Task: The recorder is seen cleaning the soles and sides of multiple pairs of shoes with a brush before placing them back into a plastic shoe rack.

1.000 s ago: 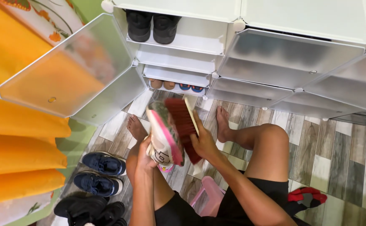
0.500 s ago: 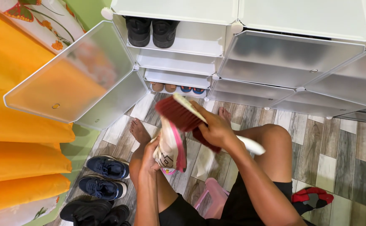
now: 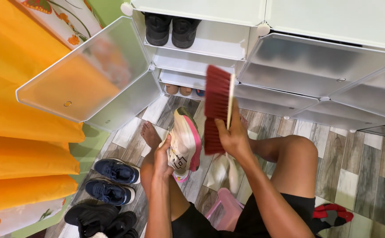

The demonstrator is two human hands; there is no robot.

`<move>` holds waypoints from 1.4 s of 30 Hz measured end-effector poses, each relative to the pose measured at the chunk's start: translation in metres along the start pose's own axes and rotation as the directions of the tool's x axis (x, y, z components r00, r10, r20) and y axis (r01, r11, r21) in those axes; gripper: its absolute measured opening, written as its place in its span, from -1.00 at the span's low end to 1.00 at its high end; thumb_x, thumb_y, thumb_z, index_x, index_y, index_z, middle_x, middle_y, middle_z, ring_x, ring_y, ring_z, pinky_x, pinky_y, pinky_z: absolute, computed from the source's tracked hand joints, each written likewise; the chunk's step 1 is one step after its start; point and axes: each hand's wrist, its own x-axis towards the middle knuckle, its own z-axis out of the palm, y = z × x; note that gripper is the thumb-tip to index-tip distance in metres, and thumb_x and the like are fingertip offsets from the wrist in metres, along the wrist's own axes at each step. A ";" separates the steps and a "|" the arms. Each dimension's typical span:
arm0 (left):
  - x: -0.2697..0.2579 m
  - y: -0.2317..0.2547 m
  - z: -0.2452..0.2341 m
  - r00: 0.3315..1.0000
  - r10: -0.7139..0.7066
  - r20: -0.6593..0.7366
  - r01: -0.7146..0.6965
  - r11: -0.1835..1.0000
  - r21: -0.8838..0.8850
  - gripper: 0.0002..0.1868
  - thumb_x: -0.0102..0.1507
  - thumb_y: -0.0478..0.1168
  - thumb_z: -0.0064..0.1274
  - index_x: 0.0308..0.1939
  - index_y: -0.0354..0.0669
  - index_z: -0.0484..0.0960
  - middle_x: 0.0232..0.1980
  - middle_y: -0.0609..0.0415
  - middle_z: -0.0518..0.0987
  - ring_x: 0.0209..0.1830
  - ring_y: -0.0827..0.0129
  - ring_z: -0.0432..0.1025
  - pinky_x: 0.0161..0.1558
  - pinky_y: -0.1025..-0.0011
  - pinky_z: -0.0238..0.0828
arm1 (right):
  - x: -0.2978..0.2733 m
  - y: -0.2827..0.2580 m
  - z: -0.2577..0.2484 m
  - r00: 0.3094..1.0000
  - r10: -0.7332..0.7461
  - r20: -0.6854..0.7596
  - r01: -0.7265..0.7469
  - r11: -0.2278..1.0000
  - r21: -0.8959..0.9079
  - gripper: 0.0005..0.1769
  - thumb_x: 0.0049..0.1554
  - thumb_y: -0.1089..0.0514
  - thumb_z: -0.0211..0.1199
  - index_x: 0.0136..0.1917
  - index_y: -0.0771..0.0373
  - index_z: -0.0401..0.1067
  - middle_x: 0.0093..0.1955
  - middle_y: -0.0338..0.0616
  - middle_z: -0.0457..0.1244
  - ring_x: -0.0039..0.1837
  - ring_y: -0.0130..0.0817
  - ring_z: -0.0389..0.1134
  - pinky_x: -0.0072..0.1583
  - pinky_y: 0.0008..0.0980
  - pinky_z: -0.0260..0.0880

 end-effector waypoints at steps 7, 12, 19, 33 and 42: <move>0.003 0.000 -0.003 0.999 0.000 0.043 0.009 0.976 -0.217 -0.47 0.37 0.03 -0.12 0.26 -0.28 0.48 0.13 -0.11 0.63 0.07 0.13 0.57 0.13 0.12 0.51 | -0.035 0.103 0.052 0.920 -0.137 0.366 0.082 0.983 0.163 -0.19 0.20 0.28 0.07 0.65 0.25 -0.12 0.56 0.30 0.08 0.58 0.10 0.12 0.48 -0.20 0.08; 0.007 -0.005 -0.004 0.999 0.040 -0.016 -0.042 0.973 -0.228 -0.48 0.42 0.04 -0.14 0.27 -0.30 0.49 0.16 -0.14 0.62 0.10 0.09 0.56 0.16 0.11 0.49 | -0.063 0.129 0.055 0.914 0.031 0.405 -0.108 0.980 0.167 -0.30 0.27 0.12 0.02 0.63 0.22 -0.04 0.65 0.19 -0.02 0.62 -0.02 -0.02 0.51 -0.23 -0.09; 0.008 -0.016 0.009 0.981 0.085 -0.172 -0.082 0.996 0.026 -0.54 0.29 -0.02 0.09 0.16 -0.23 0.56 -0.03 0.00 0.68 -0.15 0.28 0.61 -0.12 0.28 0.58 | -0.062 0.157 0.028 0.773 0.316 0.549 -0.466 0.871 0.155 -0.18 0.33 -0.35 -0.44 0.44 0.17 0.37 0.49 0.10 0.23 0.50 -0.16 0.23 0.50 -0.30 0.09; -0.016 -0.014 0.031 0.870 0.459 0.180 -0.473 0.673 0.568 -0.75 0.32 -0.22 0.23 -0.02 -0.35 0.66 -0.16 0.06 0.68 -0.22 0.47 0.52 -0.18 0.45 0.49 | -0.020 0.012 -0.058 0.993 -0.086 -0.076 0.089 0.995 0.041 -0.13 0.35 0.32 0.04 0.74 0.16 -0.36 0.59 0.14 0.14 0.46 -0.21 0.27 0.44 -0.33 0.26; -0.006 -0.009 0.008 0.689 0.724 -0.035 -0.591 0.590 0.550 -0.66 0.31 -0.24 0.22 0.09 -0.36 0.56 -0.03 0.02 0.65 -0.04 0.38 0.53 0.01 0.40 0.49 | -0.052 0.092 0.005 0.854 -0.404 0.327 0.520 0.670 -0.530 -0.08 0.01 0.36 0.26 0.57 -0.02 0.03 0.46 0.73 -0.02 0.45 0.51 0.10 0.36 -0.10 0.25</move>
